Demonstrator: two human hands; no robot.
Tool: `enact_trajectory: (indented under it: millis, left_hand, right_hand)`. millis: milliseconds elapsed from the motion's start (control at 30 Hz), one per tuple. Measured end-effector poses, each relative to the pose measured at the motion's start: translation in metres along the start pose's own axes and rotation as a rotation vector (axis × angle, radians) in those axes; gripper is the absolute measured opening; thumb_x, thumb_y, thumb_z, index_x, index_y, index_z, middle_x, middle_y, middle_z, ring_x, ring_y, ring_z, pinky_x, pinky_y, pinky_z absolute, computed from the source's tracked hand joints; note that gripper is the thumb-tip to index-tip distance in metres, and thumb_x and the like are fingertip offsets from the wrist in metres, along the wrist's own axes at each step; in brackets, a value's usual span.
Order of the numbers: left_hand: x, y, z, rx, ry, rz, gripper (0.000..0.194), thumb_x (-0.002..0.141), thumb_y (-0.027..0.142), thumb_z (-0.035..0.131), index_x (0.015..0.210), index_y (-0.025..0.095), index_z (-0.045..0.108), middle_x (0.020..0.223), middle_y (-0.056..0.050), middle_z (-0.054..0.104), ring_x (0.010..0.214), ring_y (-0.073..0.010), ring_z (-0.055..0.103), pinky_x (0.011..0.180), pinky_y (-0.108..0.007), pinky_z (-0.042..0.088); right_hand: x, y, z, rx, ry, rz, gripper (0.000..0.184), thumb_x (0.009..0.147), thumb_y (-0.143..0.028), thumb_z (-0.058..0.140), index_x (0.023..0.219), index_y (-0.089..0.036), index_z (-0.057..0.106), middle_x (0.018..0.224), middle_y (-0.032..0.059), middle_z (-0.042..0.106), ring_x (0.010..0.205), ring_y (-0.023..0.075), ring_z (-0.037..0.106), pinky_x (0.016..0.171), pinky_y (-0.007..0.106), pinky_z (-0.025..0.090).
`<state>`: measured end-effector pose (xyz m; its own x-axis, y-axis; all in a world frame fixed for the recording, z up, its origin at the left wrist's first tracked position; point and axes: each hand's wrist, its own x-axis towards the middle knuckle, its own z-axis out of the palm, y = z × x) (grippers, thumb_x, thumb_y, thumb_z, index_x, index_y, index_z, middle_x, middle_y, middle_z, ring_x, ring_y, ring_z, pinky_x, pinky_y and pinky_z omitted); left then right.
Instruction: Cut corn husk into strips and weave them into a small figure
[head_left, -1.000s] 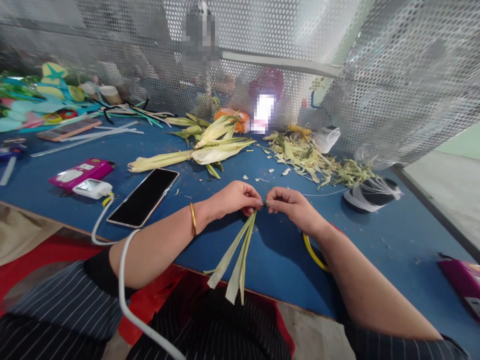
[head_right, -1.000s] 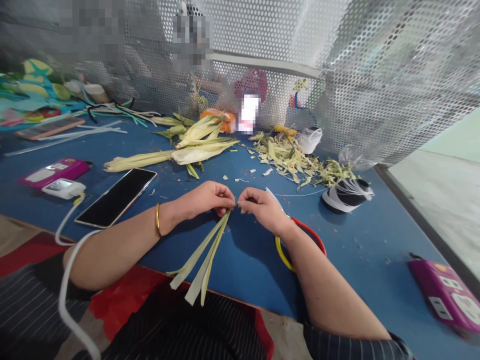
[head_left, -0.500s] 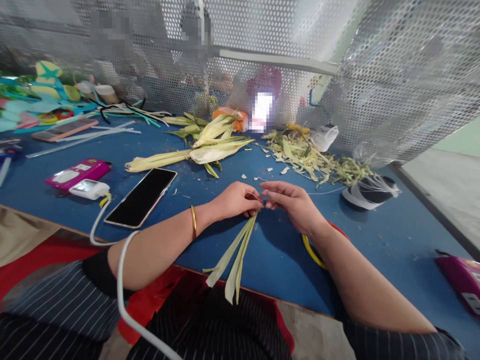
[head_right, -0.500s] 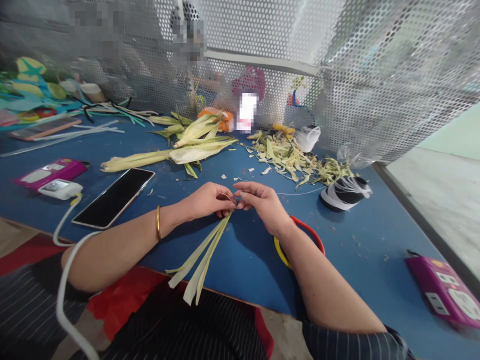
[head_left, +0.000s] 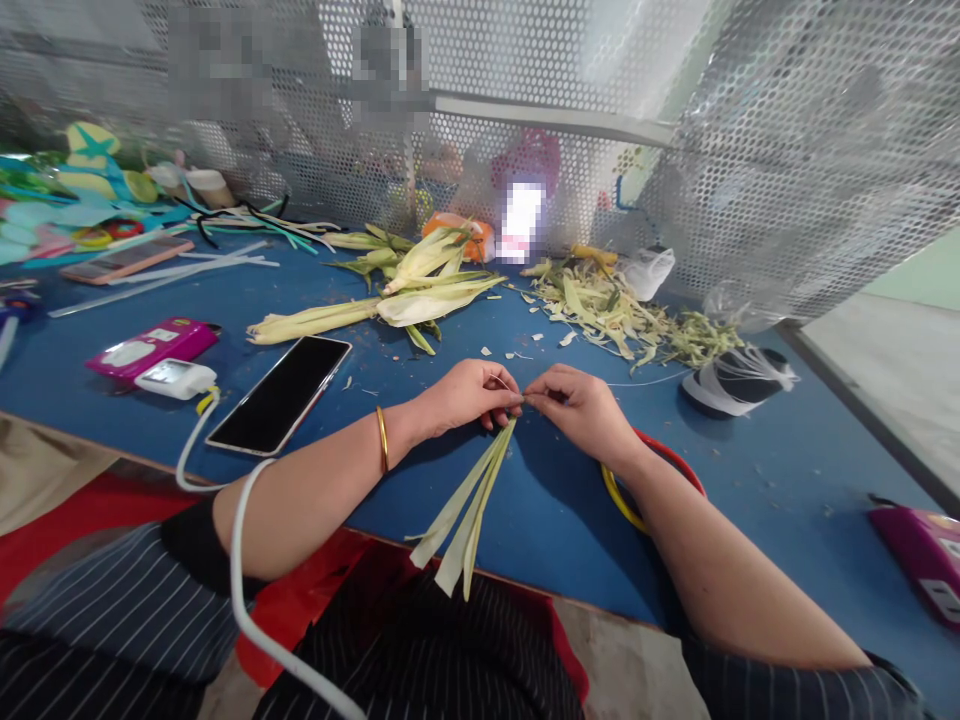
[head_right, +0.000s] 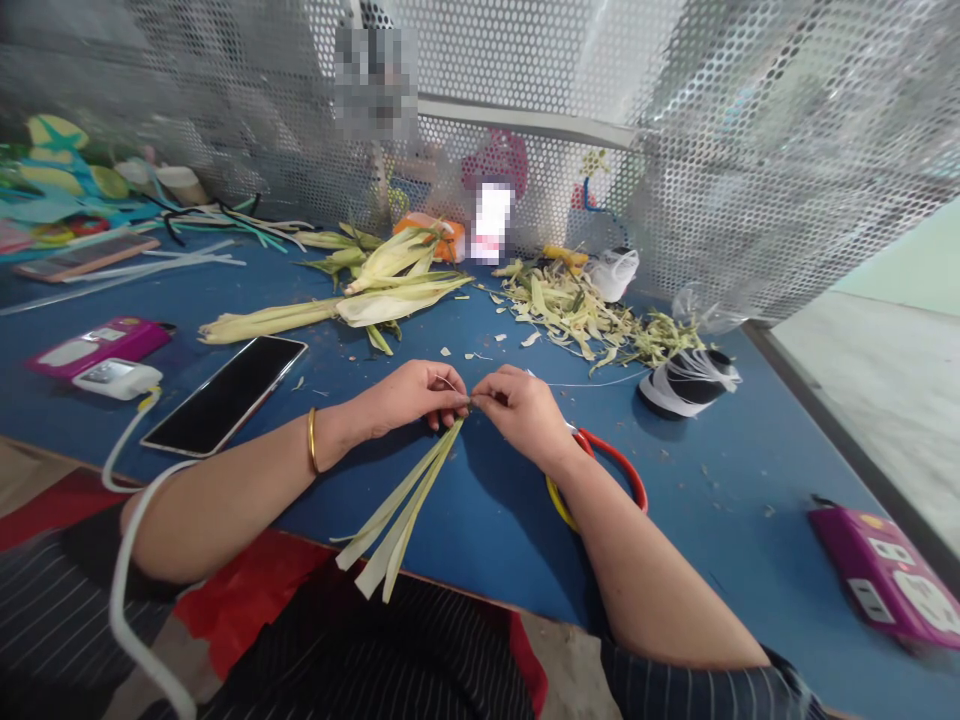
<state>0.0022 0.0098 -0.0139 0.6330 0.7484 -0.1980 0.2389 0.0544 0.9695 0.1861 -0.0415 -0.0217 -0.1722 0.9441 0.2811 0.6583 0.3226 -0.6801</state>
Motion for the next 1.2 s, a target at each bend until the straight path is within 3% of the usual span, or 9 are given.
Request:
enact_trajectory:
  millis: [267,600,700,833,1033,1200]
  left_hand:
    - [0.000,0.001,-0.002,-0.053,0.069,-0.046,0.005,0.082,0.014,0.066,0.081,0.011,0.062,0.071,-0.004,0.069,0.055,-0.0089,0.062,0.044,-0.018,0.044]
    - [0.002,-0.002,-0.003,-0.041,0.103,-0.027,0.010,0.074,0.008,0.070,0.075,0.013,0.062,0.059,0.001,0.062,0.052,-0.0091,0.059,0.042,-0.018,0.042]
    - [0.003,-0.003,-0.004,0.010,0.115,-0.006,0.009,0.073,0.010,0.070,0.076,0.014,0.062,0.061,0.001,0.063,0.055,-0.0097,0.060,0.044,-0.018,0.042]
    - [0.006,-0.006,-0.006,0.173,0.141,0.119,0.008,0.071,0.011,0.070,0.075,0.015,0.064,0.067,0.000,0.067,0.060,-0.0104,0.062,0.051,-0.019,0.044]
    - [0.007,-0.008,-0.006,0.582,0.228,0.387,0.012,0.071,0.008,0.063,0.076,0.017,0.068,0.072,0.000,0.071,0.068,-0.0133,0.066,0.066,-0.023,0.047]
    - [0.005,-0.011,-0.003,0.810,0.278,0.511,0.017,0.075,0.008,0.058,0.084,0.019,0.067,0.080,0.000,0.072,0.076,-0.0160,0.067,0.068,-0.025,0.045]
  right_hand:
    - [-0.002,-0.007,0.001,0.007,0.071,-0.030,0.012,0.080,-0.021,0.063,0.068,-0.022,0.064,0.069,0.0004,0.058,0.061,0.0136,0.051,0.058,0.027,0.039]
    - [-0.001,-0.003,0.002,0.022,-0.045,-0.047,0.011,0.080,-0.020,0.061,0.070,-0.022,0.065,0.071,-0.0004,0.058,0.062,0.0133,0.052,0.058,0.027,0.039]
    - [0.000,-0.001,0.004,0.114,-0.026,0.035,0.009,0.083,-0.022,0.057,0.085,-0.023,0.066,0.079,0.0012,0.065,0.065,0.0147,0.059,0.062,0.028,0.044]
    - [0.000,0.001,0.009,0.261,-0.050,0.108,0.025,0.084,-0.013,0.047,0.104,-0.023,0.059,0.097,0.0037,0.071,0.068,0.0147,0.067,0.070,0.030,0.051]
    - [0.000,0.002,0.012,0.188,-0.104,0.072,0.027,0.084,-0.009,0.045,0.101,-0.024,0.059,0.096,0.0017,0.073,0.072,0.0143,0.069,0.074,0.029,0.052]
    - [0.000,0.002,0.011,0.151,-0.105,0.066,0.030,0.082,-0.006,0.044,0.099,-0.024,0.060,0.095,0.0009,0.074,0.074,0.0144,0.070,0.074,0.028,0.051]
